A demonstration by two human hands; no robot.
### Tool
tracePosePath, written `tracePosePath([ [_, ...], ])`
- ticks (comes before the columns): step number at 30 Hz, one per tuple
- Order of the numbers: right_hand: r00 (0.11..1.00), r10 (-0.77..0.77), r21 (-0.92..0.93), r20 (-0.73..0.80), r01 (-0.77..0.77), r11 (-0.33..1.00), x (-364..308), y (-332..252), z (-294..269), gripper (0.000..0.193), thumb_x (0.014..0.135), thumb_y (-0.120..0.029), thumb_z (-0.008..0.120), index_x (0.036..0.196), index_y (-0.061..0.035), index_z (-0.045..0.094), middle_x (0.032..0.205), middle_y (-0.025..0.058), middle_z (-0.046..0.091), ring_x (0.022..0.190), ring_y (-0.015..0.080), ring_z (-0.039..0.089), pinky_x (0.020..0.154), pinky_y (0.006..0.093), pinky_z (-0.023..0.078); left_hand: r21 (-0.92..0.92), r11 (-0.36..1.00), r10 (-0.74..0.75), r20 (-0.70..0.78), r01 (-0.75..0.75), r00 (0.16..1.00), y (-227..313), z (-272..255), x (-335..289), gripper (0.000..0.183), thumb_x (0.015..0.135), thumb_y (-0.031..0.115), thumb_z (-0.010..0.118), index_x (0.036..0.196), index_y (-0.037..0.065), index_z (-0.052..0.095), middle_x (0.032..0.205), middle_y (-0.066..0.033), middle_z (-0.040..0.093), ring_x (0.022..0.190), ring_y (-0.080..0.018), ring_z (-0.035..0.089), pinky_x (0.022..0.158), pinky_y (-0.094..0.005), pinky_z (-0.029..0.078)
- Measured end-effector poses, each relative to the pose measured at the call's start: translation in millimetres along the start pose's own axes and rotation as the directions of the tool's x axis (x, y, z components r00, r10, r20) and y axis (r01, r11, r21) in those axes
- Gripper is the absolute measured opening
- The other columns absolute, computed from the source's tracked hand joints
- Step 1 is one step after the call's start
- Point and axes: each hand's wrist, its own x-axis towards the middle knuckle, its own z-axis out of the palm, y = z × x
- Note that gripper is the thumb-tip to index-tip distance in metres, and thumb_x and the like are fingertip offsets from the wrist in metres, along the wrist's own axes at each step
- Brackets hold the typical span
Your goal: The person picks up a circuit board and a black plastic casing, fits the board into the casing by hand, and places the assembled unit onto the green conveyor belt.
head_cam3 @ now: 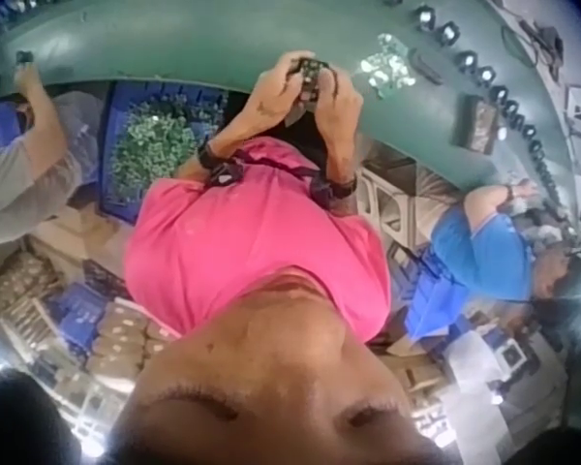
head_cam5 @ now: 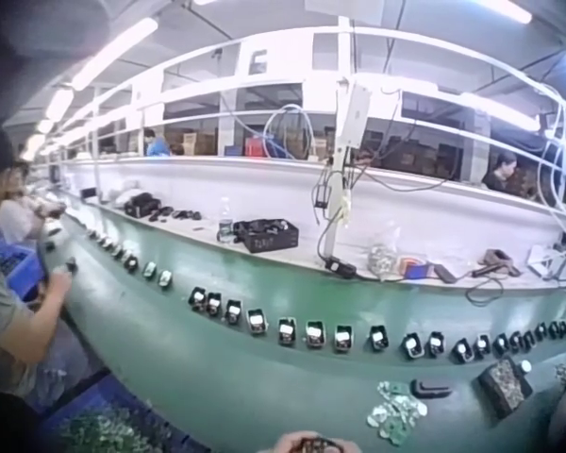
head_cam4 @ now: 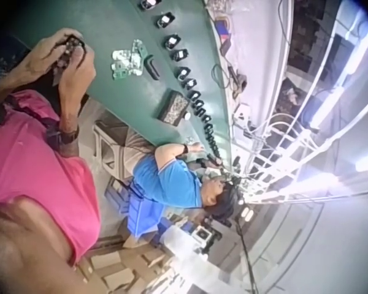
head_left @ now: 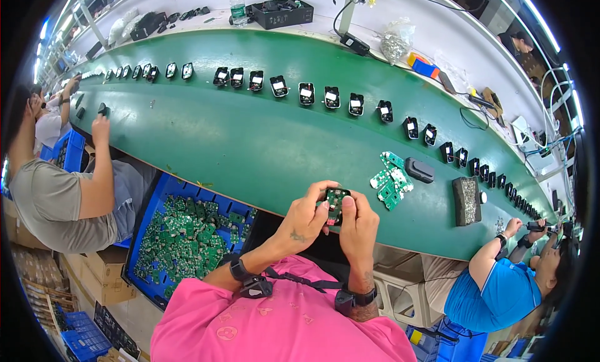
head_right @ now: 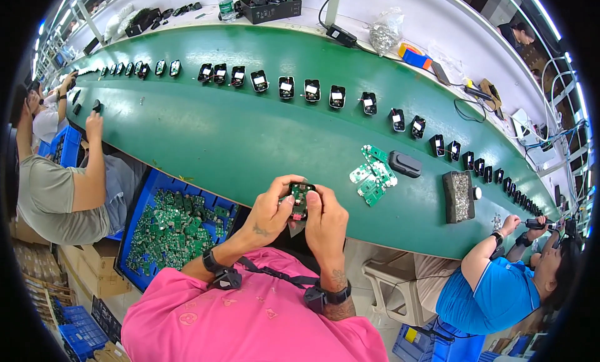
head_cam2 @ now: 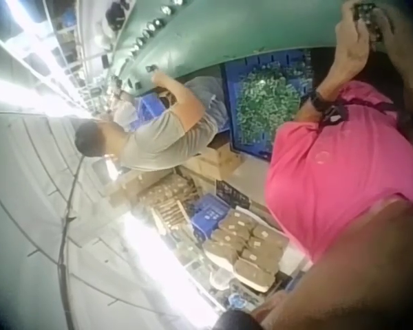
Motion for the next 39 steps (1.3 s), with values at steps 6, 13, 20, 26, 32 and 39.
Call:
tracePosePath([
  [6, 0.998, -0.029, 0.051, -0.049, 0.032, 0.998, -3, -9, 9, 0.040, 0.107, -0.025, 0.042, 0.135, 0.0015, 0.055, 0.075, 0.0139, 0.065, 0.059, 0.0244, 0.065, 0.057, 0.0373, 0.050, 0.223, 0.946, 0.254, -0.069, -0.234, 0.965, -2, 15, 2, 0.035, 0.102, 0.011, 0.044, 0.134, -0.001, 0.043, 0.104, -0.0262, 0.063, 0.087, -0.0408, 0.067, 0.079, -0.0447, 0.053],
  [13, 0.981, -0.114, 0.071, -0.156, 0.127, 0.989, -2, 5, 23, 0.036, 0.106, -0.023, 0.044, 0.128, 0.0000, 0.061, 0.082, 0.0163, 0.067, 0.068, 0.0237, 0.068, 0.063, 0.0363, 0.052, 0.355, 0.869, 0.400, -0.099, -0.343, 0.911, -15, 15, 7, 0.037, 0.100, 0.009, 0.044, 0.136, 0.001, 0.045, 0.105, -0.0221, 0.067, 0.085, -0.0335, 0.069, 0.076, -0.0397, 0.054],
  [20, 0.964, 0.223, 0.322, 0.147, -0.260, 0.910, 32, 41, 33, 0.032, 0.102, -0.021, 0.050, 0.116, 0.0041, 0.064, 0.085, 0.0077, 0.067, 0.072, 0.0127, 0.059, 0.064, 0.0322, 0.049, -0.364, 0.838, -0.381, 0.141, 0.406, 0.914, -30, -22, 48, 0.032, 0.100, 0.012, 0.045, 0.129, -0.001, 0.049, 0.092, -0.0138, 0.067, 0.069, -0.0199, 0.071, 0.059, -0.0283, 0.059],
  [26, 0.909, 0.299, 0.192, 0.289, -0.361, 0.912, 52, 13, 24, 0.031, 0.099, -0.023, 0.055, 0.104, 0.0050, 0.068, 0.073, 0.0045, 0.065, 0.065, 0.0089, 0.056, 0.058, 0.0291, 0.046, -0.500, 0.691, -0.474, 0.233, 0.523, 0.849, -26, -38, 62, 0.029, 0.099, 0.011, 0.050, 0.122, -0.005, 0.053, 0.096, -0.0151, 0.068, 0.077, -0.0255, 0.074, 0.067, -0.0306, 0.064],
  [32, 0.907, 0.305, 0.150, 0.290, -0.357, 0.922, 63, 23, 32, 0.030, 0.097, -0.022, 0.056, 0.104, 0.0049, 0.069, 0.066, 0.0035, 0.061, 0.057, 0.0077, 0.053, 0.049, 0.0271, 0.040, -0.495, 0.693, -0.463, 0.251, 0.524, 0.850, -22, -43, 70, 0.028, 0.098, 0.010, 0.053, 0.121, -0.007, 0.054, 0.096, -0.0155, 0.069, 0.078, -0.0270, 0.074, 0.068, -0.0318, 0.065],
  [39, 0.987, 0.112, 0.042, 0.113, -0.118, 0.992, 54, 22, 76, 0.041, 0.097, -0.025, 0.060, 0.124, 0.0058, 0.062, 0.068, 0.0082, 0.061, 0.061, 0.0138, 0.058, 0.058, 0.0328, 0.047, -0.423, 0.843, -0.330, 0.078, 0.331, 0.941, -38, -88, 78, 0.034, 0.098, 0.007, 0.051, 0.132, 0.004, 0.051, 0.111, -0.0088, 0.062, 0.084, -0.0221, 0.071, 0.068, -0.0309, 0.065],
])
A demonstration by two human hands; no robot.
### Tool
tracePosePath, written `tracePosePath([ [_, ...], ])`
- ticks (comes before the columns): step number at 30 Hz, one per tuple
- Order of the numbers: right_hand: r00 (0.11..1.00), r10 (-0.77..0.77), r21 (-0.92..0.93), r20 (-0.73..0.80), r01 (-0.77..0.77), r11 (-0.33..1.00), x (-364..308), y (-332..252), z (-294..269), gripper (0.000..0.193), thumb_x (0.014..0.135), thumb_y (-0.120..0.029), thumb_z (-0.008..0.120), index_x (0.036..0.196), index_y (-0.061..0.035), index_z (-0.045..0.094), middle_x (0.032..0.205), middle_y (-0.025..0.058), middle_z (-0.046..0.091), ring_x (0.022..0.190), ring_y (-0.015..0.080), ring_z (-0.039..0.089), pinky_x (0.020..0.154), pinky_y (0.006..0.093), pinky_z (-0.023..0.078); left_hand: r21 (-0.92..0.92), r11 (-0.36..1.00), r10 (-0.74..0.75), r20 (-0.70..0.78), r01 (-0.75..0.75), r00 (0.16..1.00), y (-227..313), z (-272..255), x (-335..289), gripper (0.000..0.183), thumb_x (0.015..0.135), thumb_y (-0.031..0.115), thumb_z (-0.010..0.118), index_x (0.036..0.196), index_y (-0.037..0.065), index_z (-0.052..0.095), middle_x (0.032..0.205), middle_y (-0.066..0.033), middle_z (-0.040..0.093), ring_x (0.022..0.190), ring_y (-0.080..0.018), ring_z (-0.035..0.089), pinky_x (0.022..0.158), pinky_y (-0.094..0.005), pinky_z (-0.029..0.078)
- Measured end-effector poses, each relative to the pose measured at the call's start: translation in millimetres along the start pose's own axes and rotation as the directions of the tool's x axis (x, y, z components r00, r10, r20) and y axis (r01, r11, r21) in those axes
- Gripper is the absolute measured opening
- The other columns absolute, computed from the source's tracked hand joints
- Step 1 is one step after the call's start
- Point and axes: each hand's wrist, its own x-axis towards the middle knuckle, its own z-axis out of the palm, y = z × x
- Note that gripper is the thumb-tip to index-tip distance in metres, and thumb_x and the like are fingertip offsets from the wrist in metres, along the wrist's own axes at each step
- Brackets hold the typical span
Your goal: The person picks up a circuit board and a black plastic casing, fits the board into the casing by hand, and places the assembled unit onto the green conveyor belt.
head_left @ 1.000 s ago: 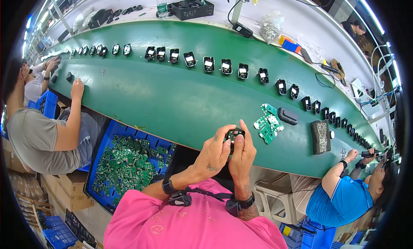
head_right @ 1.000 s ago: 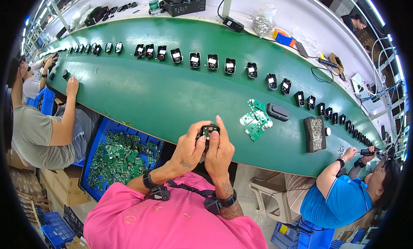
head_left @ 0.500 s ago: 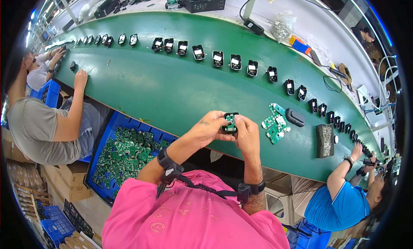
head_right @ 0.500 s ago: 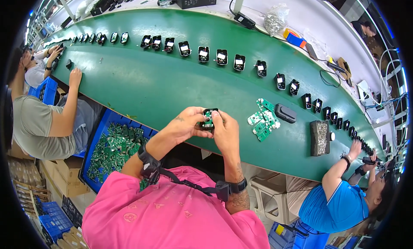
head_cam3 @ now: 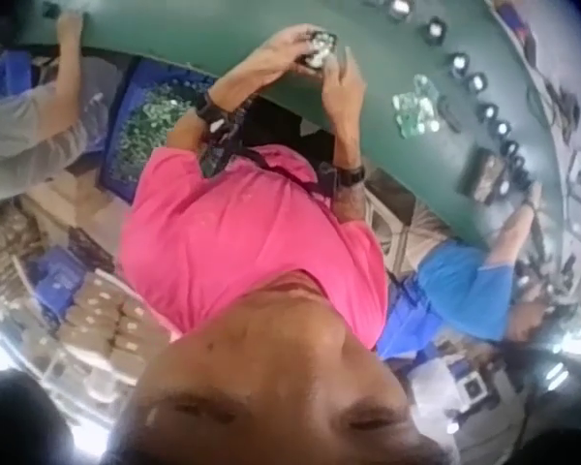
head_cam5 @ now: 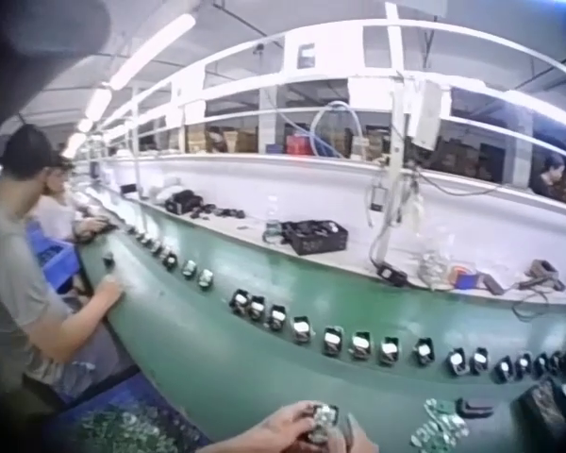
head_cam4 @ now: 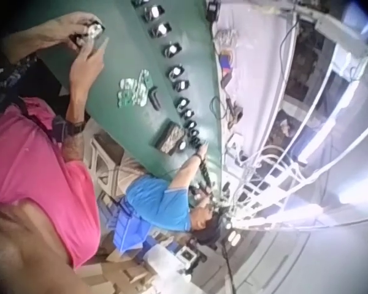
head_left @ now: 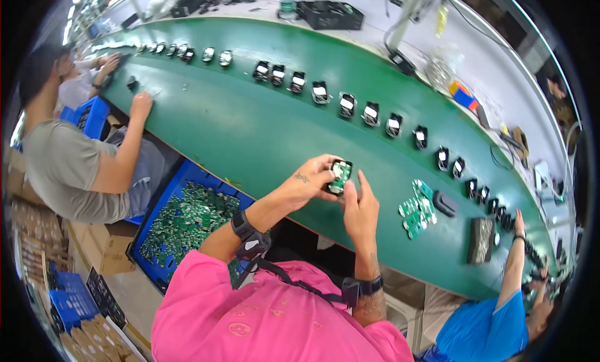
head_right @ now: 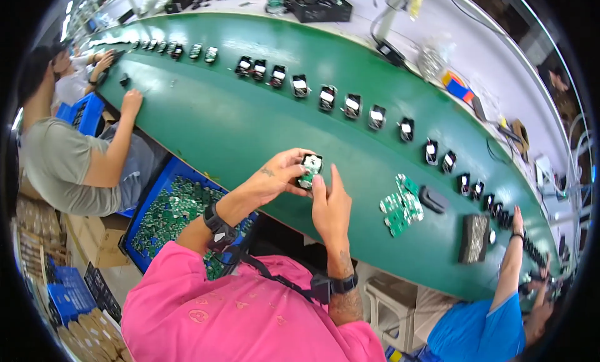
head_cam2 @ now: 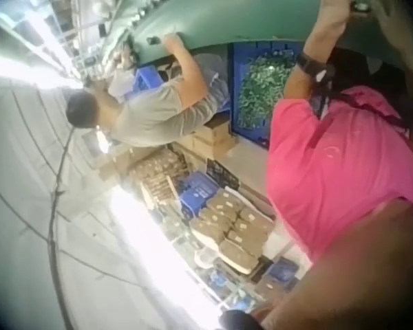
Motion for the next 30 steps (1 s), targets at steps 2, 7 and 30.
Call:
tracePosePath([
  [2, 0.986, 0.082, -0.140, 0.147, -0.061, 0.988, -2, 6, 2, 0.054, 0.095, -0.029, 0.063, 0.132, 0.0088, 0.053, 0.081, 0.0198, 0.070, 0.071, 0.0365, 0.068, 0.063, 0.0425, 0.051, -0.003, 0.994, 0.112, -0.126, -0.113, 0.986, 13, -48, 10, 0.040, 0.098, 0.007, 0.050, 0.138, 0.002, 0.047, 0.112, -0.0098, 0.063, 0.082, -0.0245, 0.071, 0.068, -0.0324, 0.064],
  [7, 0.916, -0.389, -0.589, 0.094, 0.366, 0.720, -15, 37, 33, 0.036, 0.091, -0.026, 0.068, 0.118, -0.0020, 0.064, 0.085, 0.0157, 0.071, 0.072, 0.0372, 0.067, 0.063, 0.0456, 0.052, 0.342, 0.933, 0.318, -0.625, -0.116, 0.713, 88, -213, 57, 0.042, 0.098, 0.011, 0.042, 0.139, 0.005, 0.045, 0.098, -0.0148, 0.065, 0.052, -0.0212, 0.065, 0.045, -0.0313, 0.056],
  [30, 0.988, -0.145, -0.584, 0.058, 0.152, 0.797, -10, 22, 28, 0.030, 0.086, -0.025, 0.071, 0.109, -0.0072, 0.065, 0.086, 0.0129, 0.071, 0.073, 0.0314, 0.070, 0.062, 0.0415, 0.054, 0.973, -0.230, 0.441, 0.087, 0.019, 0.893, 155, -290, 159, 0.085, 0.072, 0.011, 0.069, 0.151, 0.005, 0.037, 0.151, -0.0227, 0.044, 0.138, -0.0374, 0.044, 0.114, -0.0399, 0.039],
])
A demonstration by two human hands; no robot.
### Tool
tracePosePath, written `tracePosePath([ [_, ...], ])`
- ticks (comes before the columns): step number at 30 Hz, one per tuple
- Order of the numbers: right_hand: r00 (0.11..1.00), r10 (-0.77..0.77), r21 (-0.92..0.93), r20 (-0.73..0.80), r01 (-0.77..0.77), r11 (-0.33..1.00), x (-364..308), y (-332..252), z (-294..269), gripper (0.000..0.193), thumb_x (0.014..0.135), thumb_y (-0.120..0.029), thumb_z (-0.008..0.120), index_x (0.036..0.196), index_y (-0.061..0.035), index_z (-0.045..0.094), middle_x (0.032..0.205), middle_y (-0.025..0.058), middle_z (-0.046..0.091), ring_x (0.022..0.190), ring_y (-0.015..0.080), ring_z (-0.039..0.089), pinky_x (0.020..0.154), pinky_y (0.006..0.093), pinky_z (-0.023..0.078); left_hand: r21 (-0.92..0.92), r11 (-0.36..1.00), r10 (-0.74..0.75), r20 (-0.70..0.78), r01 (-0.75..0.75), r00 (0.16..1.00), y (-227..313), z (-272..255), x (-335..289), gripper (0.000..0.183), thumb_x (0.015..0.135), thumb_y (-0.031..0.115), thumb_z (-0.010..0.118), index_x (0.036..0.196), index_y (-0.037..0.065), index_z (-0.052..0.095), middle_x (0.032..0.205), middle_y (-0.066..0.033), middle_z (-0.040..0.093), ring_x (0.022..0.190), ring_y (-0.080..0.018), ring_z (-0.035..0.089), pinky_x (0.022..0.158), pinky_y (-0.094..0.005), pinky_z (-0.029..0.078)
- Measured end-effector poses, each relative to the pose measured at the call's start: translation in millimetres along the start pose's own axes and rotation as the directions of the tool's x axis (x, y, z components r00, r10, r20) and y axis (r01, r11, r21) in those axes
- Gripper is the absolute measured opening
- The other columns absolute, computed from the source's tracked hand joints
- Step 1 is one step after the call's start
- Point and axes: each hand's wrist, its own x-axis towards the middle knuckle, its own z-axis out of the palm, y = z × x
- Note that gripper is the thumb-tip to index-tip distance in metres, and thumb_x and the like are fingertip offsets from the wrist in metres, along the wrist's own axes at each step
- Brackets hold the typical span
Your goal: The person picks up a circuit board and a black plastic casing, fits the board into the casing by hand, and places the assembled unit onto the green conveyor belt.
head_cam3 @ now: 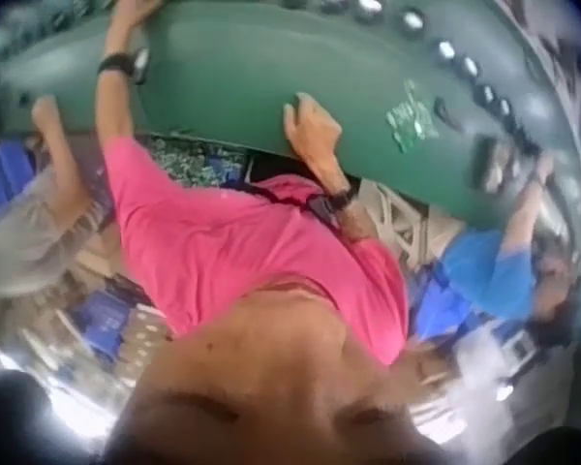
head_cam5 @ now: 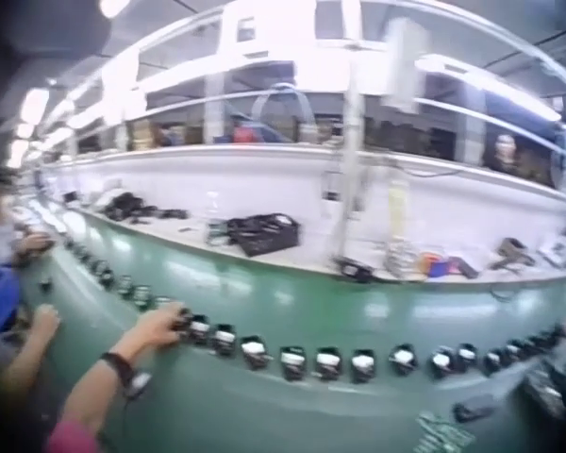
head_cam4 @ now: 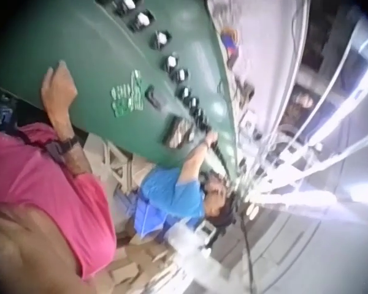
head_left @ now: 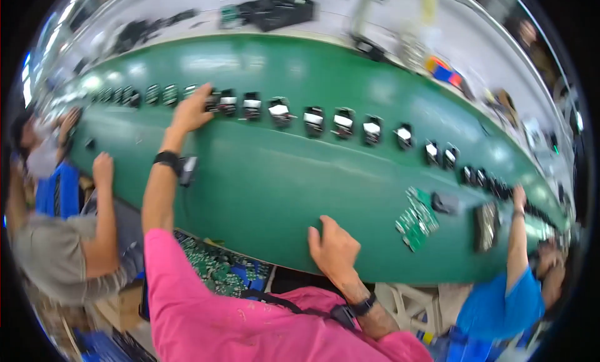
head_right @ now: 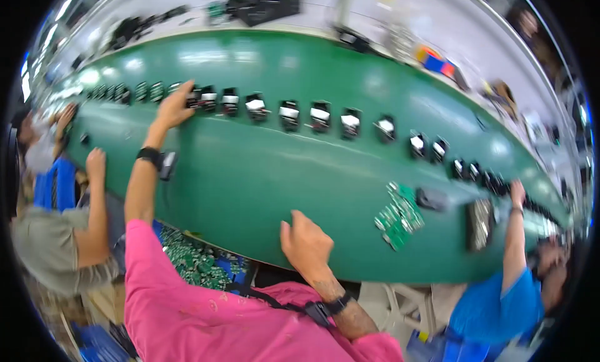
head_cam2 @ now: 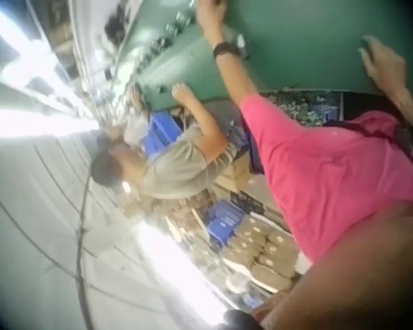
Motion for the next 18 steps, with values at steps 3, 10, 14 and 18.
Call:
tracePosePath([
  [3, 0.998, -0.056, 0.112, -0.004, 0.056, 0.992, 1, 6, 5, 0.026, 0.086, -0.023, 0.071, 0.105, -0.0066, 0.067, 0.089, 0.0135, 0.072, 0.078, 0.0321, 0.071, 0.065, 0.0408, 0.056, 0.031, 0.997, -0.067, 0.016, 0.066, 0.998, -18, -11, -9, 0.075, 0.071, 0.017, 0.075, 0.140, 0.003, 0.049, 0.136, -0.0201, 0.058, 0.125, -0.0375, 0.055, 0.104, -0.0443, 0.046],
  [10, 0.864, 0.261, 0.012, -0.430, -0.284, 0.959, -25, 119, -85, 0.019, 0.087, -0.013, 0.070, 0.101, -0.0008, 0.067, 0.087, 0.0135, 0.062, 0.075, 0.0305, 0.063, 0.066, 0.0394, 0.049, -0.104, 0.995, -0.040, -0.353, 0.003, 0.935, 67, -27, -101, 0.069, 0.072, 0.023, 0.081, 0.131, -0.004, 0.056, 0.125, -0.0215, 0.064, 0.113, -0.0374, 0.062, 0.097, -0.0416, 0.048],
  [14, 0.811, 0.345, -0.055, -0.472, -0.418, 0.907, -20, 190, -122, 0.032, 0.086, -0.016, 0.074, 0.112, 0.0005, 0.066, 0.103, 0.0160, 0.058, 0.090, 0.0322, 0.060, 0.079, 0.0399, 0.049, -0.321, 0.942, 0.085, -0.071, -0.103, 0.994, 236, -25, -163, 0.077, 0.067, 0.019, 0.086, 0.135, 0.000, 0.054, 0.123, -0.0203, 0.063, 0.112, -0.0375, 0.063, 0.096, -0.0413, 0.050],
  [18, 0.911, 0.275, -0.137, -0.307, -0.328, 0.935, -8, 192, -118, 0.038, 0.084, -0.018, 0.077, 0.115, 0.0015, 0.068, 0.108, 0.0176, 0.057, 0.096, 0.0333, 0.059, 0.086, 0.0401, 0.048, -0.394, 0.898, 0.225, 0.026, -0.197, 0.974, 331, 16, -199, 0.088, 0.065, 0.034, 0.089, 0.140, 0.007, 0.053, 0.130, -0.0168, 0.060, 0.111, -0.0350, 0.064, 0.090, -0.0420, 0.055],
])
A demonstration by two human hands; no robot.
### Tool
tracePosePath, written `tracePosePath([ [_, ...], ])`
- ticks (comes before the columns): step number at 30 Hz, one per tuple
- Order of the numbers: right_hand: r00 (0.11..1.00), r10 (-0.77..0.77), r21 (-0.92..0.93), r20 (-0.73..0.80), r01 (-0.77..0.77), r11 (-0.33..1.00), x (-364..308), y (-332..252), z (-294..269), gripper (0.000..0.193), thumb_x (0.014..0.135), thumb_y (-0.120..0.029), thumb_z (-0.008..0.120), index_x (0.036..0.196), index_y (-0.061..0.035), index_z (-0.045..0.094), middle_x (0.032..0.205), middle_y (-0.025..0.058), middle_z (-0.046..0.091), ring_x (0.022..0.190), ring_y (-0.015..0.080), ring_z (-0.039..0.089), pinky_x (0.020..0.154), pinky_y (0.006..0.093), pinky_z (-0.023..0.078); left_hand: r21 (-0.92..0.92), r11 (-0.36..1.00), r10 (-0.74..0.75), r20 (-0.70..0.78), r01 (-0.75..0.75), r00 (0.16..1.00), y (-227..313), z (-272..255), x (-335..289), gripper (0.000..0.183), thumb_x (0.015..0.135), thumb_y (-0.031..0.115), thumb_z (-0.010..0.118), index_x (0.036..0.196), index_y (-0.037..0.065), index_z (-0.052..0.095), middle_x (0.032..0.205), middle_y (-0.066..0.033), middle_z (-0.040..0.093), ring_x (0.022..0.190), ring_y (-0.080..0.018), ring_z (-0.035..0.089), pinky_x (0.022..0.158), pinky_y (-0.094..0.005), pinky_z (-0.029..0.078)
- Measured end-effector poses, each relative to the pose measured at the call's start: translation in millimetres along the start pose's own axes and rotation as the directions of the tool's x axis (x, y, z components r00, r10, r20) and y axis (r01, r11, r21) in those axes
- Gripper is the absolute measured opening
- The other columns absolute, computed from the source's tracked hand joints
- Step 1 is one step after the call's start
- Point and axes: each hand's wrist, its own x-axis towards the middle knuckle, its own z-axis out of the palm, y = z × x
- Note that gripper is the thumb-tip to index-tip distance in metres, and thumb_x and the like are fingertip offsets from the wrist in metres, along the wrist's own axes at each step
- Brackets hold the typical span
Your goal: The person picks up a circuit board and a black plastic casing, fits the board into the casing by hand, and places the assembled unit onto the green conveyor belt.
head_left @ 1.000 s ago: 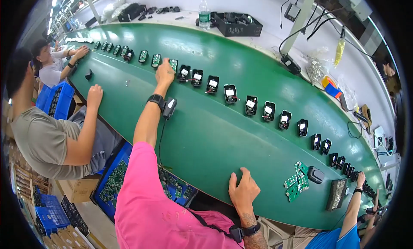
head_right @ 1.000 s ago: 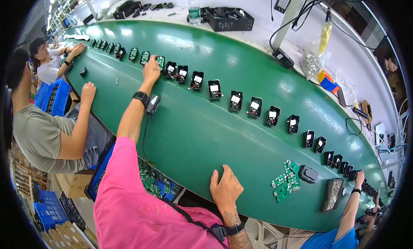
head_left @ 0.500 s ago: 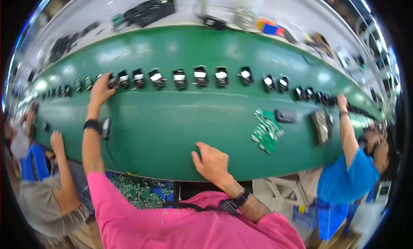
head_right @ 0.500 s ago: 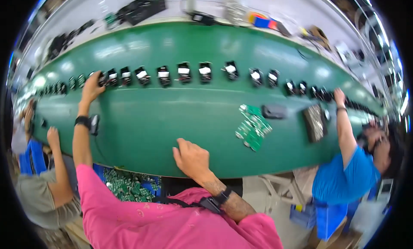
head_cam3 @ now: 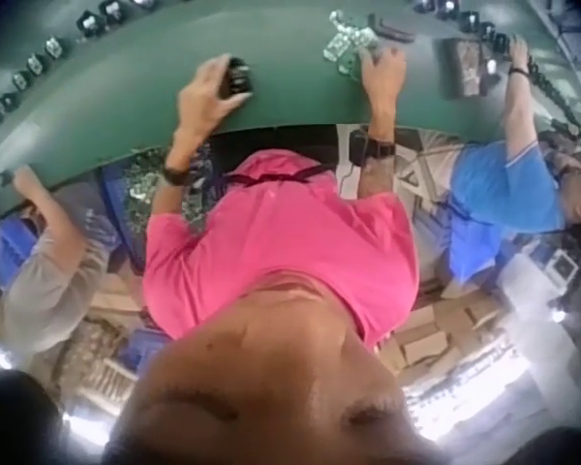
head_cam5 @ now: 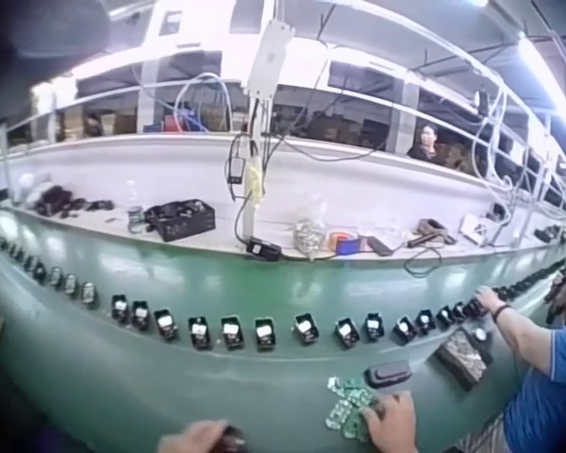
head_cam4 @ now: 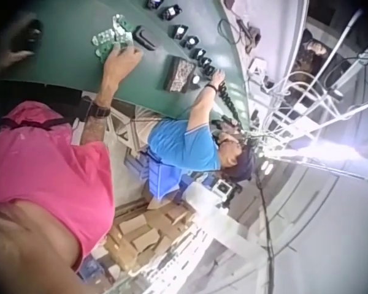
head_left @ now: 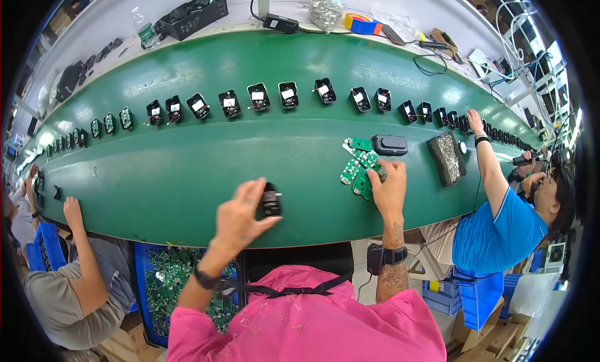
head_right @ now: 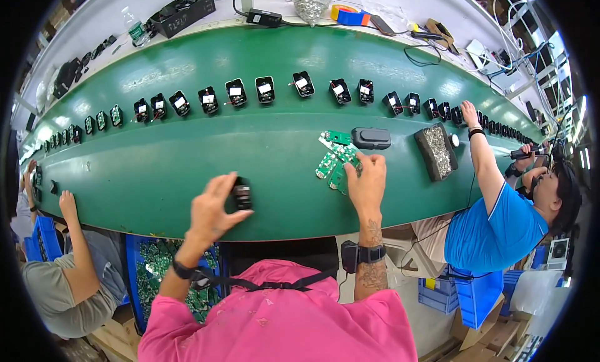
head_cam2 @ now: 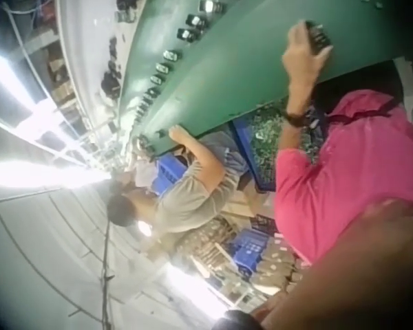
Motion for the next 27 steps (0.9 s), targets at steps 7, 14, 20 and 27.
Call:
tracePosePath([
  [7, 0.993, 0.116, 0.263, 0.020, -0.117, 0.958, -9, -2, -17, 0.032, 0.078, -0.009, 0.081, 0.103, 0.0036, 0.065, 0.089, 0.0082, 0.063, 0.078, 0.0201, 0.062, 0.070, 0.0312, 0.050, -0.174, 0.984, 0.000, -0.245, -0.044, 0.970, 41, 41, -13, 0.077, 0.081, 0.032, 0.082, 0.145, 0.007, 0.049, 0.130, -0.0112, 0.059, 0.068, -0.0200, 0.065, 0.061, -0.0334, 0.054],
  [14, 0.815, -0.094, 0.776, 0.571, -0.500, 0.385, -94, -93, -25, 0.041, 0.072, -0.008, 0.089, 0.104, 0.0014, 0.063, 0.088, 0.0054, 0.068, 0.074, 0.0112, 0.066, 0.061, 0.0221, 0.051, -0.846, 0.477, -0.133, 0.199, 0.239, 0.971, 69, 42, -39, 0.025, 0.092, 0.016, 0.070, 0.107, -0.004, 0.066, 0.085, -0.0087, 0.063, 0.055, -0.0085, 0.052, 0.052, -0.0256, 0.043],
  [20, 0.848, -0.471, 0.549, 0.244, 0.280, 0.788, -73, -95, -46, 0.031, 0.077, -0.005, 0.081, 0.106, -0.0033, 0.071, 0.089, 0.0080, 0.067, 0.068, 0.0178, 0.063, 0.062, 0.0295, 0.050, -0.588, 0.792, 0.026, 0.301, 0.164, 0.953, 55, 29, -30, 0.018, 0.093, 0.016, 0.066, 0.091, -0.001, 0.064, 0.069, -0.0156, 0.063, 0.060, -0.0315, 0.063, 0.055, -0.0380, 0.048],
  [27, 0.705, -0.123, 0.641, 0.699, -0.541, 0.544, -57, -78, -42, 0.011, 0.095, -0.011, 0.068, 0.093, 0.0002, 0.066, 0.077, 0.0057, 0.067, 0.059, 0.0103, 0.063, 0.054, 0.0204, 0.049, -0.656, 0.736, -0.029, 0.216, 0.167, 0.976, 64, 21, -13, 0.014, 0.087, 0.014, 0.075, 0.093, 0.002, 0.070, 0.070, -0.0049, 0.066, 0.056, -0.0077, 0.055, 0.053, -0.0242, 0.044],
])
